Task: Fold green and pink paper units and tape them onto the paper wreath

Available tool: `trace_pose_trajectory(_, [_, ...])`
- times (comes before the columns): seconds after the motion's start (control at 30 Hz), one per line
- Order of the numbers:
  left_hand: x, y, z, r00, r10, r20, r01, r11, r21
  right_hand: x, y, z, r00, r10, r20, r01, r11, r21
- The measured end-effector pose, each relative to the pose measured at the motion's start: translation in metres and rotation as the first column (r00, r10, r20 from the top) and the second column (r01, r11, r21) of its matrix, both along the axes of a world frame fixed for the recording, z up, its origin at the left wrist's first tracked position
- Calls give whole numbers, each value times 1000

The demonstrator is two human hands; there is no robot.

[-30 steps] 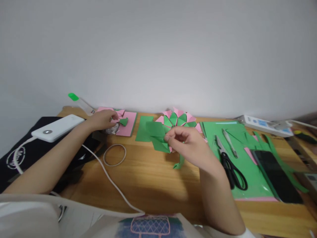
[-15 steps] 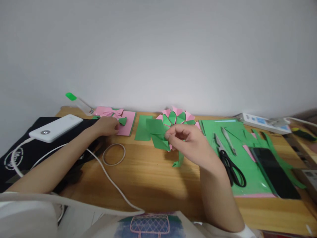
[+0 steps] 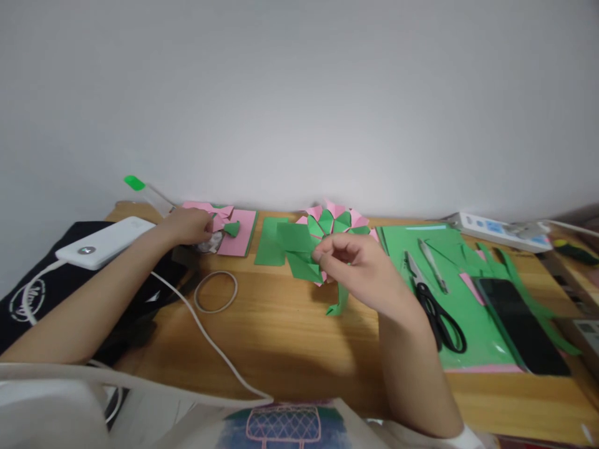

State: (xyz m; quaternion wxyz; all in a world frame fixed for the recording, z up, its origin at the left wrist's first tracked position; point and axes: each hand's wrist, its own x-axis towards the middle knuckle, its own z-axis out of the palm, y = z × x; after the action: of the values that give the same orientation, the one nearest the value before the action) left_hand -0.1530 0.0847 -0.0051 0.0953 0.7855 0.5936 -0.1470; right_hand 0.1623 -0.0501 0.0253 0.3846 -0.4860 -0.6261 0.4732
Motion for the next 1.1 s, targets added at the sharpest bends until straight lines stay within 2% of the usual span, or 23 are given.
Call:
trace_pose_trajectory(0.17, [-3,-6,12,998,-1,69,2,1000,-15,0,0,-2,1000,-2,-9,3,1000,10])
trace_pose_trajectory(0.37, [-7,-6,9,987,17,160,-22,999,29,1,2,-5,1000,5,-14,-5,1000,15])
trace_pose_trajectory(0.43, [-2,-8,8,980,16,197,-28,998,62,1,4,-7,1000,18,-23,-18,1000,12])
trace_pose_trajectory(0.5, [11,-19,6,949,16,315,-49,994,97,0,6,-11,998,45,-35,-45,999,-1])
trace_pose_trajectory(0.53, [20,-28,5,851,27,525,-95,990,103,-1,8,-14,998,57,-38,-58,998,-8])
trace_pose_trajectory(0.6, [40,-51,4,509,45,859,-108,994,11,-6,10,-18,997,75,-31,-76,997,-27])
trace_pose_trajectory(0.63, [50,-64,3,369,73,927,-67,996,-52,-10,10,-20,996,81,-25,-82,996,-38])
trace_pose_trajectory(0.67, [58,-75,1,267,106,958,-30,994,-102,-14,10,-22,996,88,-15,-89,995,-52])
trace_pose_trajectory(0.7, [64,-86,-1,196,143,970,15,989,-148,-19,10,-23,995,97,-4,-97,993,-67])
trace_pose_trajectory(0.77, [71,-101,-6,140,219,966,76,970,-231,-30,5,-26,992,125,30,-121,988,-98])
trace_pose_trajectory(0.93, [60,-117,-26,103,372,922,84,921,-381,-53,-15,-38,983,168,80,-155,976,-153])
trace_pose_trajectory(1.1, [52,-127,-43,115,479,870,91,867,-489,-58,-34,-69,990,126,-58,-138,945,-297])
